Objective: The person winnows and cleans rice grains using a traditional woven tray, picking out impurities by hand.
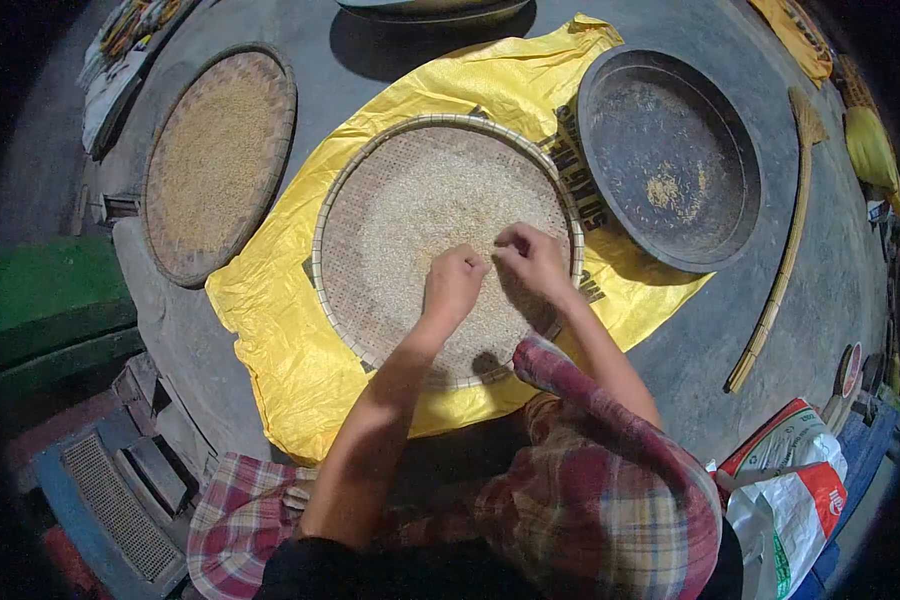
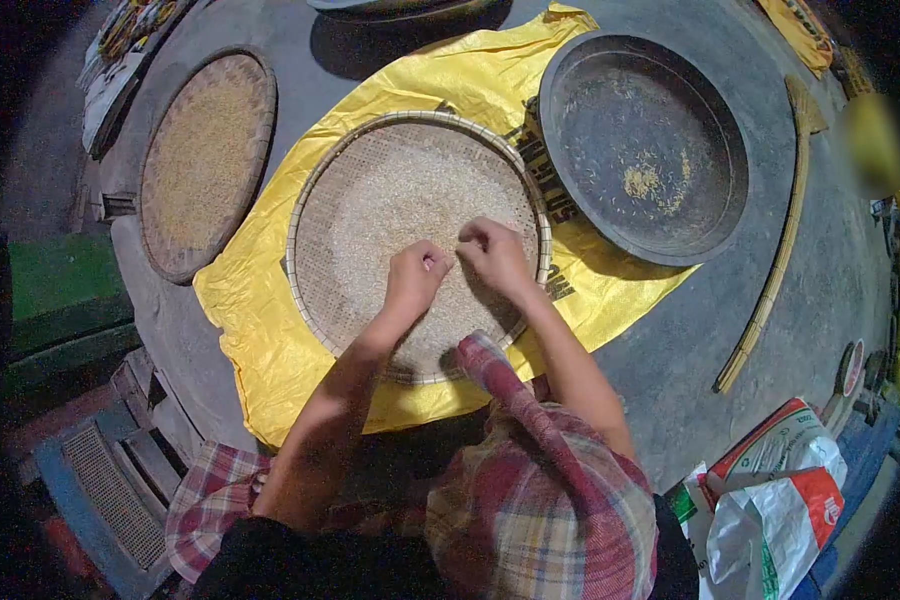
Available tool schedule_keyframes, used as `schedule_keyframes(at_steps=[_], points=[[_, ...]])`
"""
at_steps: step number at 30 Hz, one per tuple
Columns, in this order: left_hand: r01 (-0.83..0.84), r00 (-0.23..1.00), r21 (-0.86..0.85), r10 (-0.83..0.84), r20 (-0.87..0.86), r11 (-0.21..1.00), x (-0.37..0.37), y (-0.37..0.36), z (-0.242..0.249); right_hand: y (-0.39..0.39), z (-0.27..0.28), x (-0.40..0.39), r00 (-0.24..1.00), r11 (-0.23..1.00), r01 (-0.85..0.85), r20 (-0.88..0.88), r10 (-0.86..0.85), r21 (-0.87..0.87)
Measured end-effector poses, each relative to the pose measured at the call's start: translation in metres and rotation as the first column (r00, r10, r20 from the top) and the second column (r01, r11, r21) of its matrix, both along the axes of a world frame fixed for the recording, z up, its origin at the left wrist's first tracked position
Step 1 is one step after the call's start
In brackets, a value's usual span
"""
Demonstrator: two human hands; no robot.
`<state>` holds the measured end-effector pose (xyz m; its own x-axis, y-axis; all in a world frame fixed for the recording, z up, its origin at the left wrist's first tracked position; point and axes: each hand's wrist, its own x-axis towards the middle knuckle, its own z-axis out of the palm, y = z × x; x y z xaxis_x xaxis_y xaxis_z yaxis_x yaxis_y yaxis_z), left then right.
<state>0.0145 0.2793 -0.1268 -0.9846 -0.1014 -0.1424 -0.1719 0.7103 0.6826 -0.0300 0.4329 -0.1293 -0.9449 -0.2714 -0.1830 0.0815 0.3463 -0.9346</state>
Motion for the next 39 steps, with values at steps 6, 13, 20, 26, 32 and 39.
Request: schedule_keyframes(at_steps=[6, 13, 20, 26, 32, 39], points=[[-0.116, 0.986, 0.077, 0.105, 0.130, 0.990, -0.010, -0.008, 0.015, -0.012, -0.012, 0.007, 0.938, 0.973, -0.115, -0.302, 0.172, 0.200], [0.024, 0.998, -0.057, -0.027, -0.056, 0.998, -0.015, 0.002, 0.001, 0.017, -0.015, 0.004, 0.869, 0.850, 0.238, 0.494, 0.030, -0.470], [-0.114, 0.991, -0.003, 0.113, -0.068, 0.994, -0.028, -0.003, 0.006, -0.005, -0.003, 0.004, 0.998, 1.000, -0.029, -0.057, 0.029, -0.005], [-0.023, 0.999, 0.029, 0.022, 0.043, 0.999, -0.031, -0.008, 0.004, -0.012, -0.009, 0.008, 0.959, 0.992, -0.038, -0.276, 0.070, 0.118], [-0.435, 0.884, 0.586, 0.200, 0.423, 0.683, -0.022, -0.029, 0.004, 0.007, -0.012, -0.009, 0.938, 0.908, 0.183, 0.345, -0.046, -0.376], [-0.500, 0.865, 0.785, 0.165, 0.474, 0.365, -0.002, -0.034, 0.007, -0.018, -0.005, -0.039, 0.998, 0.997, -0.067, 0.000, 0.067, -0.045]])
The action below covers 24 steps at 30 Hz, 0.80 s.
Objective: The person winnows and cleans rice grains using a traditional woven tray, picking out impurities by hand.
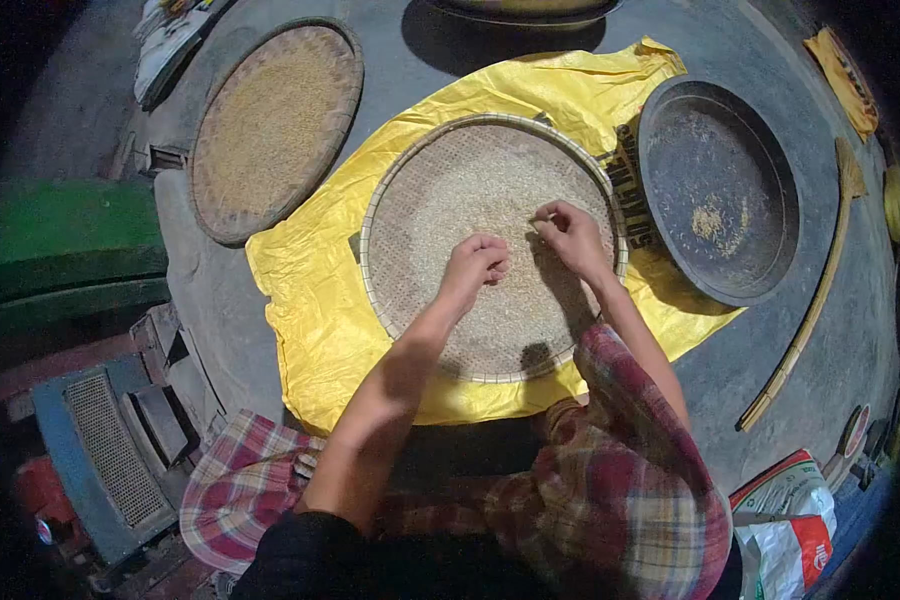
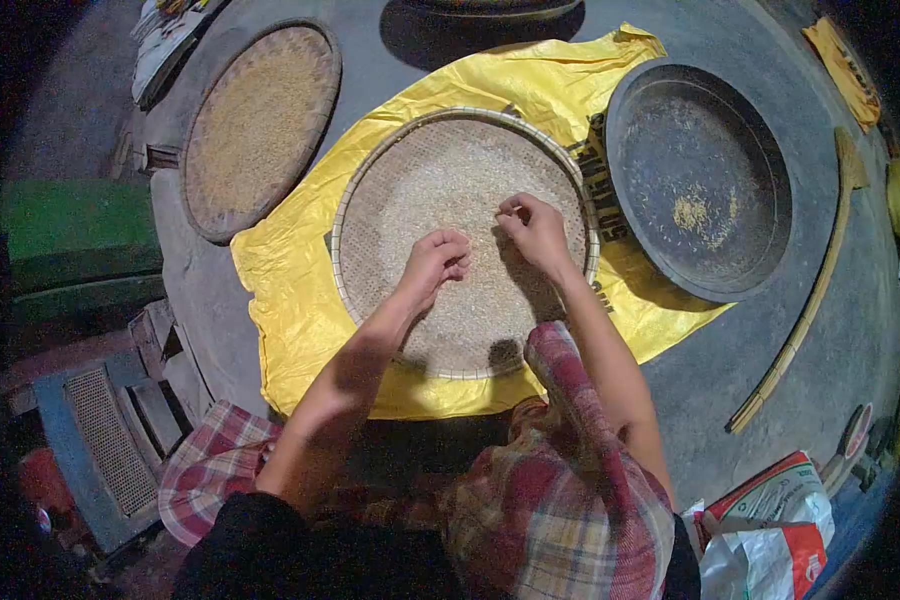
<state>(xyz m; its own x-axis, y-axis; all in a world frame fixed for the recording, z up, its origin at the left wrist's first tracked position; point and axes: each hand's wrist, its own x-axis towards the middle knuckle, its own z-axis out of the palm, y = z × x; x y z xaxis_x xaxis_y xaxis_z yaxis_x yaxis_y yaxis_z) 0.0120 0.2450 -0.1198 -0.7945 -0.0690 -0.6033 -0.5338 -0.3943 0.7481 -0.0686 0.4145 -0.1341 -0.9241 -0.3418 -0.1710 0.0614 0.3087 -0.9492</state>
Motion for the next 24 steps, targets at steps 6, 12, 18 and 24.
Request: schedule_keyframes(at_steps=[6, 12, 18, 24], points=[[0.150, 0.989, -0.549, -0.124, 0.085, 0.822, 0.002, 0.001, -0.017, -0.012, -0.015, -0.002, 0.880, 0.937, -0.104, -0.408, 0.243, 0.334], [0.041, 0.931, -0.872, -0.335, -0.144, 0.487, -0.019, 0.016, -0.008, 0.005, 0.000, 0.006, 0.989, 0.978, 0.017, -0.149, 0.014, 0.206], [0.025, 0.900, -0.964, -0.426, -0.093, 0.264, -0.033, 0.029, -0.017, -0.007, -0.011, 0.007, 0.904, 0.945, -0.061, -0.383, 0.189, 0.321], [0.116, 0.981, -0.818, -0.196, 0.004, 0.563, -0.024, 0.005, -0.001, 0.003, -0.014, 0.010, 0.938, 0.975, 0.060, -0.347, 0.019, 0.215]])
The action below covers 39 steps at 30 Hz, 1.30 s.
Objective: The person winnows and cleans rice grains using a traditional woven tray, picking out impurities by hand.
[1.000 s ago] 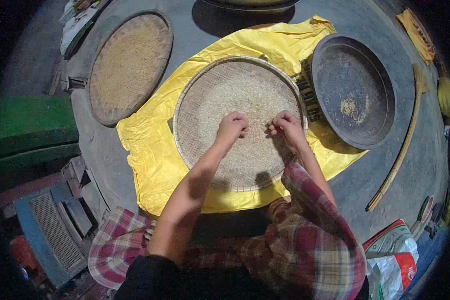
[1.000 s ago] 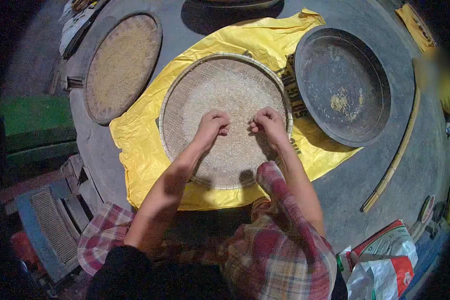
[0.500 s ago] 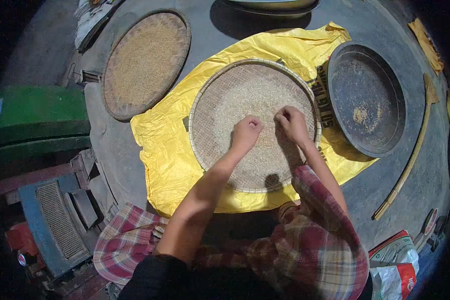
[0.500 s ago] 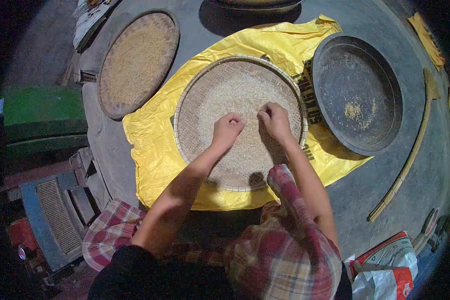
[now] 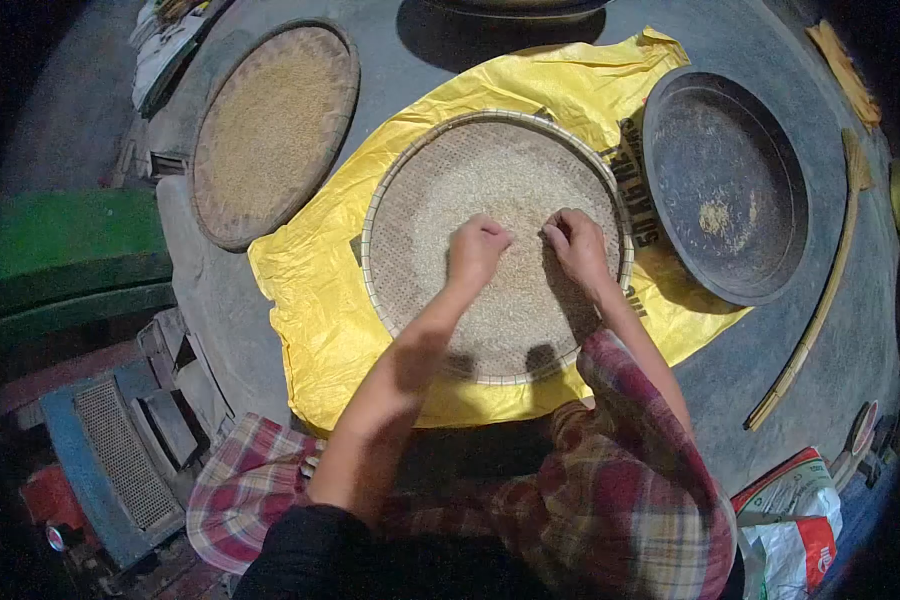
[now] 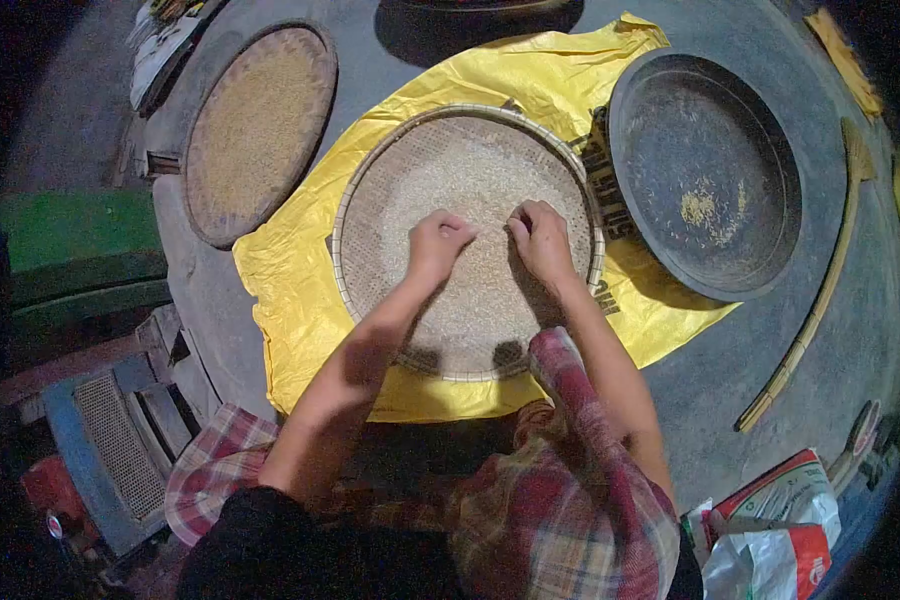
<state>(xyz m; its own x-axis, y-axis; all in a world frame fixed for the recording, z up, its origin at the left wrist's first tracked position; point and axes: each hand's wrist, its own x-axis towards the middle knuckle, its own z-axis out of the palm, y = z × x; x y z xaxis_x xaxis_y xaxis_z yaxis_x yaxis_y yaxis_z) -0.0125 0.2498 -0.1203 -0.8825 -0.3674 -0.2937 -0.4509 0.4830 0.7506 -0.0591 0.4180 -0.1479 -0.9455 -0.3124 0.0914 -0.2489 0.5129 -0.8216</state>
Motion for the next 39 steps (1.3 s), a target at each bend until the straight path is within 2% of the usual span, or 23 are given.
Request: schedule_keyframes(at_steps=[5, 6, 7, 9, 11, 12, 13, 14, 16, 17, 19, 20, 21, 22, 23, 24, 26, 28, 31, 32, 34, 38, 39], points=[[-0.073, 0.996, 0.174, 0.080, -0.031, 0.982, 0.015, -0.024, -0.011, -0.008, 0.009, 0.017, 0.989, 0.988, -0.146, -0.015, 0.145, -0.053], [-0.155, 0.986, 0.474, 0.165, 0.019, 0.867, 0.018, -0.026, -0.012, -0.011, 0.008, 0.023, 0.983, 0.983, -0.183, -0.017, 0.183, 0.017], [-0.225, 0.969, 0.721, 0.230, 0.093, 0.656, 0.020, -0.027, -0.007, -0.014, 0.008, 0.026, 0.975, 0.972, -0.220, -0.016, 0.222, 0.086], [-0.224, 0.968, 0.753, 0.233, 0.097, 0.618, 0.024, -0.025, 0.001, -0.017, 0.006, 0.026, 0.977, 0.969, -0.209, -0.021, 0.214, 0.130], [-0.223, 0.967, 0.785, 0.233, 0.104, 0.578, 0.026, -0.025, 0.005, -0.012, 0.008, 0.027, 0.997, 0.995, -0.082, 0.003, 0.082, -0.050], [-0.197, 0.977, 0.738, 0.188, 0.097, 0.645, 0.027, -0.026, 0.004, -0.009, 0.010, 0.028, 0.990, 0.975, -0.035, 0.129, 0.065, -0.219], [-0.166, 0.986, 0.688, 0.141, 0.093, 0.706, 0.026, -0.026, 0.002, -0.003, 0.006, 0.026, 0.990, 0.976, -0.038, 0.128, 0.067, -0.216], [-0.166, 0.986, 0.692, 0.141, 0.092, 0.703, 0.027, -0.027, -0.004, 0.004, 0.002, 0.025, 0.930, 0.937, 0.042, 0.355, 0.090, -0.347], [-0.030, 1.000, 0.231, 0.031, 0.000, 0.972, 0.026, -0.026, -0.013, 0.012, 0.017, 0.025, 0.672, 0.782, 0.312, 0.707, 0.219, -0.539], [-0.029, 1.000, 0.235, 0.030, 0.001, 0.972, 0.027, -0.025, -0.012, 0.011, 0.018, 0.026, 0.672, 0.784, 0.314, 0.708, 0.216, -0.536], [0.096, 0.989, -0.061, -0.102, -0.104, 0.994, 0.030, -0.023, -0.008, 0.008, 0.020, 0.028, 0.674, 0.843, 0.279, 0.719, 0.169, -0.460], [0.097, 0.990, -0.059, -0.103, -0.102, 0.994, 0.030, -0.022, -0.008, 0.003, 0.012, 0.032, 0.826, 0.904, 0.148, 0.553, 0.109, -0.400], [0.132, 0.983, -0.145, -0.149, -0.110, 0.980, 0.030, -0.020, -0.008, -0.002, 0.009, 0.034, 0.825, 0.904, 0.150, 0.555, 0.109, -0.400], [0.166, 0.974, -0.232, -0.196, -0.115, 0.958, 0.030, -0.020, -0.008, -0.009, 0.009, 0.035, 0.930, 0.956, -0.002, 0.351, 0.109, -0.292], [0.168, 0.974, -0.233, -0.198, -0.114, 0.958, 0.030, -0.020, -0.010, -0.016, 0.009, 0.035, 0.981, 0.981, -0.125, 0.130, 0.144, -0.146], [0.167, 0.973, -0.206, -0.195, -0.126, 0.964, 0.029, -0.021, -0.012, -0.021, 0.009, 0.034, 0.983, 0.981, -0.173, 0.041, 0.177, -0.092], [0.168, 0.972, -0.181, -0.194, -0.135, 0.969, 0.028, -0.022, -0.007, -0.024, 0.009, 0.032, 0.982, 0.982, -0.185, 0.023, 0.186, -0.030], [0.033, 0.998, -0.003, -0.034, -0.050, 0.999, 0.029, -0.028, -0.001, -0.024, 0.008, 0.032, 0.980, 0.980, -0.198, 0.005, 0.198, 0.031], [-0.100, 0.995, 0.147, 0.097, 0.026, 0.984, 0.038, -0.042, -0.006, -0.011, 0.002, 0.031, 0.992, 0.988, -0.052, 0.108, 0.068, -0.145], [-0.093, 0.996, 0.158, 0.093, 0.012, 0.983, 0.043, -0.045, -0.009, -0.005, 0.002, 0.030, 0.934, 0.967, 0.027, 0.351, 0.065, -0.251], [-0.016, 0.999, 0.097, 0.019, -0.034, 0.995, 0.055, -0.041, -0.009, 0.000, 0.013, 0.031, 0.629, 0.824, 0.281, 0.743, 0.230, -0.493], [0.156, 0.987, -0.078, -0.158, -0.022, 0.985, 0.061, -0.024, 0.004, -0.006, 0.007, 0.041, 0.573, 0.704, 0.383, 0.752, 0.326, -0.598], [0.152, 0.988, -0.078, -0.154, -0.024, 0.985, 0.062, -0.023, 0.000, -0.009, -0.011, 0.042, 0.743, 0.836, 0.184, 0.630, 0.227, -0.517]])
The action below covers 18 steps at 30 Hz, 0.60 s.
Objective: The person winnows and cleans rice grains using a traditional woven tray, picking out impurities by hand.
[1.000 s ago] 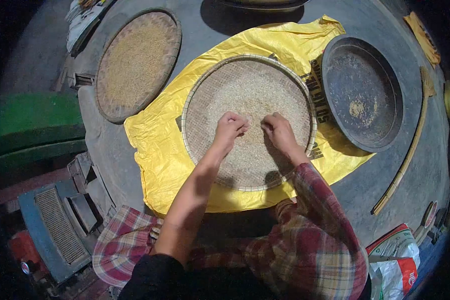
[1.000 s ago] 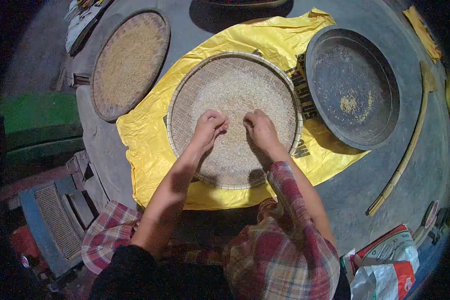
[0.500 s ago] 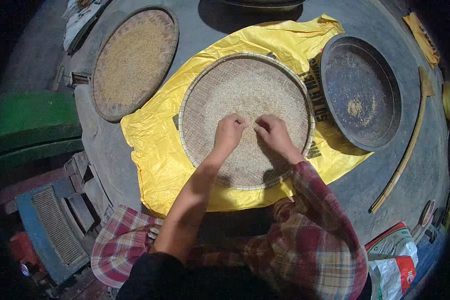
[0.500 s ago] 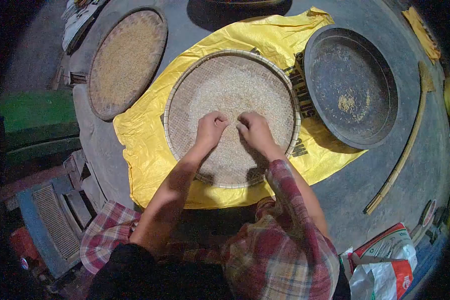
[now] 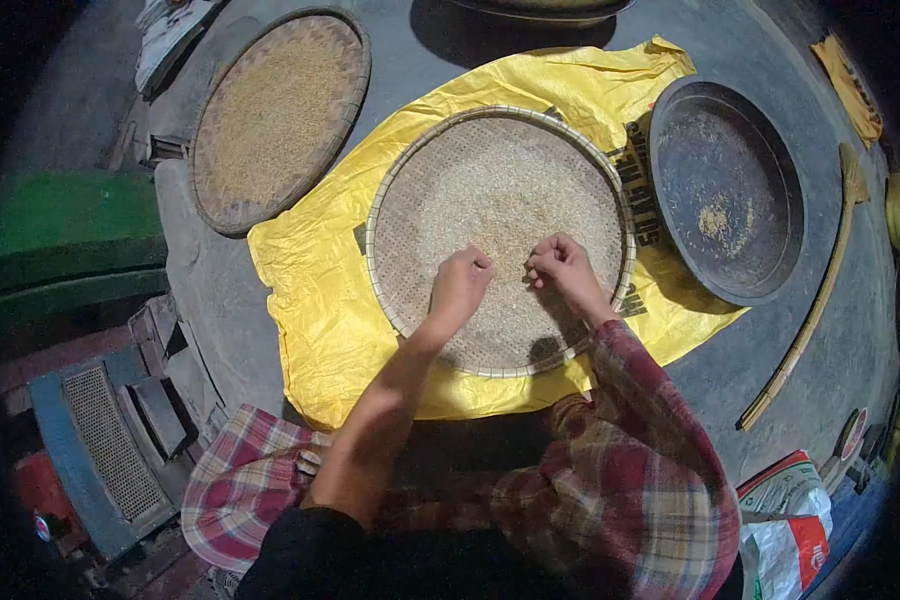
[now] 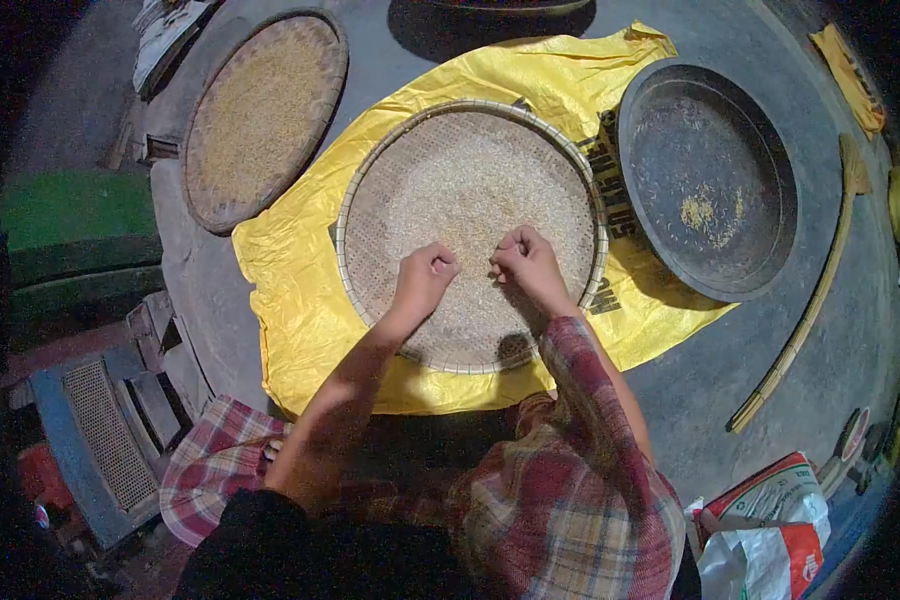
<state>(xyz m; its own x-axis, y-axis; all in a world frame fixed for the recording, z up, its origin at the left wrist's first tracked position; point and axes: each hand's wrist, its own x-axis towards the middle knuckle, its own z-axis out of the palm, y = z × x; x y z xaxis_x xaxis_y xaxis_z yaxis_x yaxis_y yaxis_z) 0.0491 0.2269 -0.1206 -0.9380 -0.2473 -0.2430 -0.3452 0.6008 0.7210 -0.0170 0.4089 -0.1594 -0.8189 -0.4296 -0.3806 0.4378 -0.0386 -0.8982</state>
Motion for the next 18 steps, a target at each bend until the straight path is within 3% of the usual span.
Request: schedule_keyframes(at_steps=[1, 2, 4, 5, 9, 12, 18], points=[[0.003, 1.000, -0.001, -0.003, -0.010, 1.000, -0.001, 0.001, -0.004, -0.005, 0.004, -0.001, 0.962, 0.978, -0.032, -0.258, 0.086, 0.206], [0.007, 1.000, -0.002, -0.007, -0.021, 1.000, -0.002, 0.001, -0.007, -0.007, 0.009, 0.000, 0.962, 0.978, -0.031, -0.260, 0.085, 0.206], [-0.025, 0.999, 0.024, 0.026, -0.030, 0.999, -0.005, 0.000, -0.007, -0.013, 0.022, 0.006, 0.710, 0.910, 0.081, -0.664, 0.233, 0.406], [-0.059, 0.997, 0.050, 0.061, -0.038, 0.997, -0.007, -0.001, -0.004, -0.014, 0.022, 0.005, 0.697, 0.891, 0.047, -0.653, 0.295, 0.452], [-0.112, 0.993, -0.032, 0.111, -0.041, 0.993, -0.018, -0.008, 0.003, -0.016, 0.020, 0.001, 0.751, 0.897, 0.025, -0.600, 0.275, 0.442], [0.026, 0.991, -0.121, -0.041, -0.128, 0.992, -0.020, -0.008, -0.005, -0.017, 0.030, -0.008, 0.827, 0.912, 0.076, -0.536, 0.168, 0.403], [-0.105, 0.992, 0.035, 0.107, -0.070, 0.994, -0.023, -0.007, -0.006, -0.030, 0.022, -0.018, 0.671, 0.872, 0.070, -0.669, 0.318, 0.484]])
